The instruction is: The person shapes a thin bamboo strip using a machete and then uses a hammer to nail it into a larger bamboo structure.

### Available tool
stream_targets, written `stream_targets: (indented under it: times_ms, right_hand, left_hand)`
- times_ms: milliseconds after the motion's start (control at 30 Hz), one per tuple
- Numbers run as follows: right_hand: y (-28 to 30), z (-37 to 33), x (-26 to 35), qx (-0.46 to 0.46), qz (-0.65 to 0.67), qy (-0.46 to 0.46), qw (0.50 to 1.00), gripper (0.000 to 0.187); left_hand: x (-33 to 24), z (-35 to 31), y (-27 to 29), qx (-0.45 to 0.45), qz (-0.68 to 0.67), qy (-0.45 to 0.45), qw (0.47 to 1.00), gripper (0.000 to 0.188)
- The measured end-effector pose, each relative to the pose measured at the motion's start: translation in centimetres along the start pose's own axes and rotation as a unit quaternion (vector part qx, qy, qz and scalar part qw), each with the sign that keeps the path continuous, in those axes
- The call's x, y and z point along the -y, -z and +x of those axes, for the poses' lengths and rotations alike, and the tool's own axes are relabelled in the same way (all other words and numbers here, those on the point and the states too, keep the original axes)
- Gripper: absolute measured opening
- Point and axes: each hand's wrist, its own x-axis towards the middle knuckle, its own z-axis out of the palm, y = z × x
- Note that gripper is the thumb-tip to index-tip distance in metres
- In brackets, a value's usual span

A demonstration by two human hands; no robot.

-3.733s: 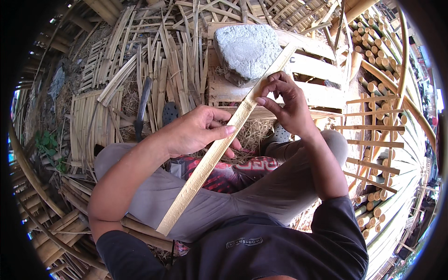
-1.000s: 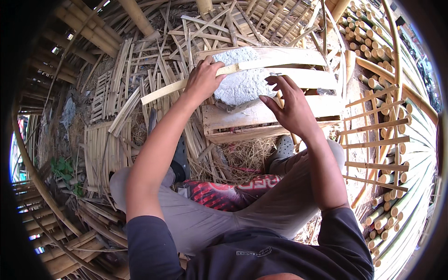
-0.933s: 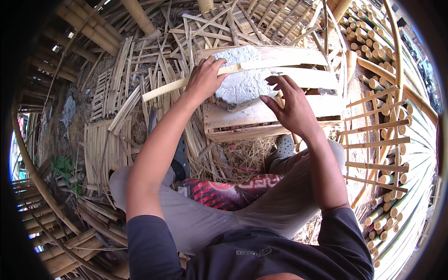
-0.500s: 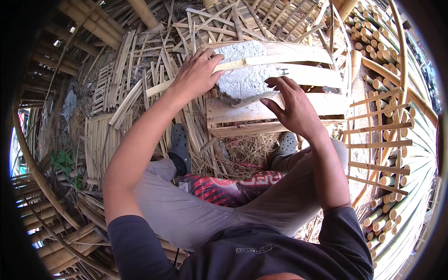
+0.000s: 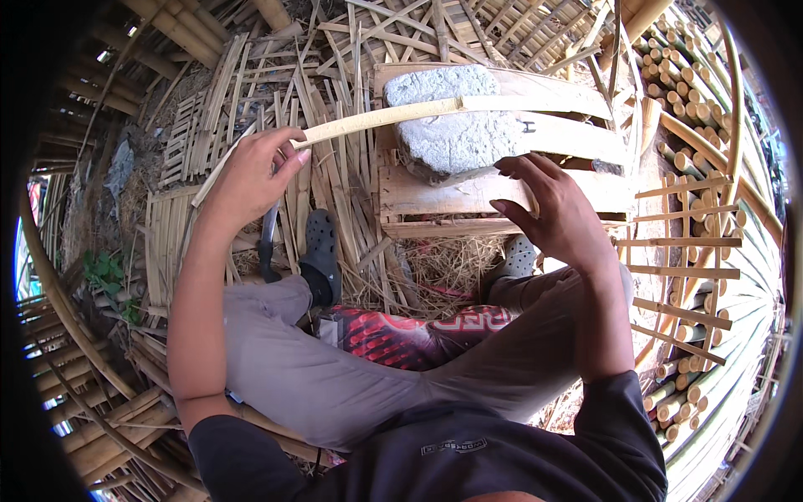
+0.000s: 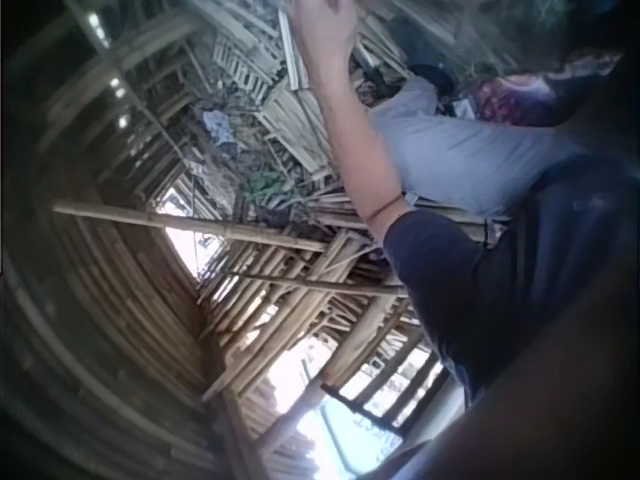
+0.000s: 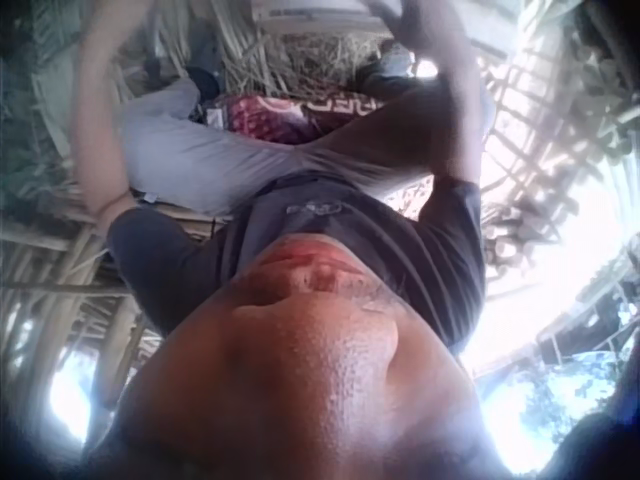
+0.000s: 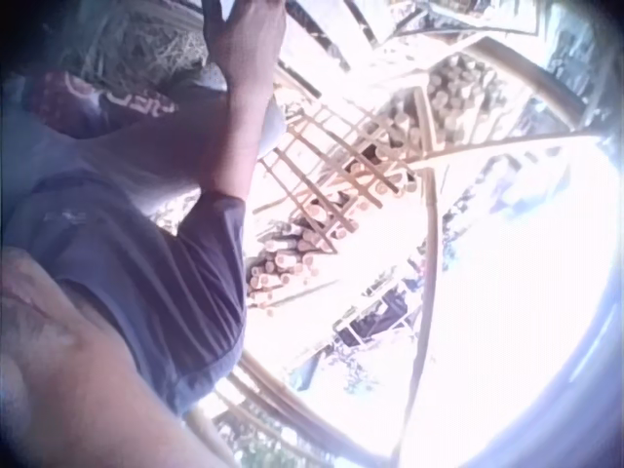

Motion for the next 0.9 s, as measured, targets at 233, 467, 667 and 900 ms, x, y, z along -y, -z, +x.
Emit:
stream_targets:
  times_ms: [233,467,667,900]
  right_hand:
    - [3.5,4.0,-4.9,0.069,-0.031,-0.104,0.992,0.033]
    - [-0.3,5.3,-13.2,-0.179,-0.049,-0.134,0.973,0.029]
    - [-2.0,5.8,-12.6,-0.101,-0.064,-0.137,0.983,0.041]
    - [-4.3,7.1,-12.2,-0.078,-0.126,-0.150,0.978,0.026]
  left_hand:
    - [3.8,1.1,0.3,-0.022,-0.046,0.020,0.998,0.025]
    - [7.1,1.7,-0.7,-0.039,0.045,-0.034,0.998,0.038]
    - [6.6,2.3,-3.7,-0.036,0.126,-0.035,0.991,0.056]
    - [6.1,4.2,-6.0,-0.055,0.180,-0.071,0.980,0.057]
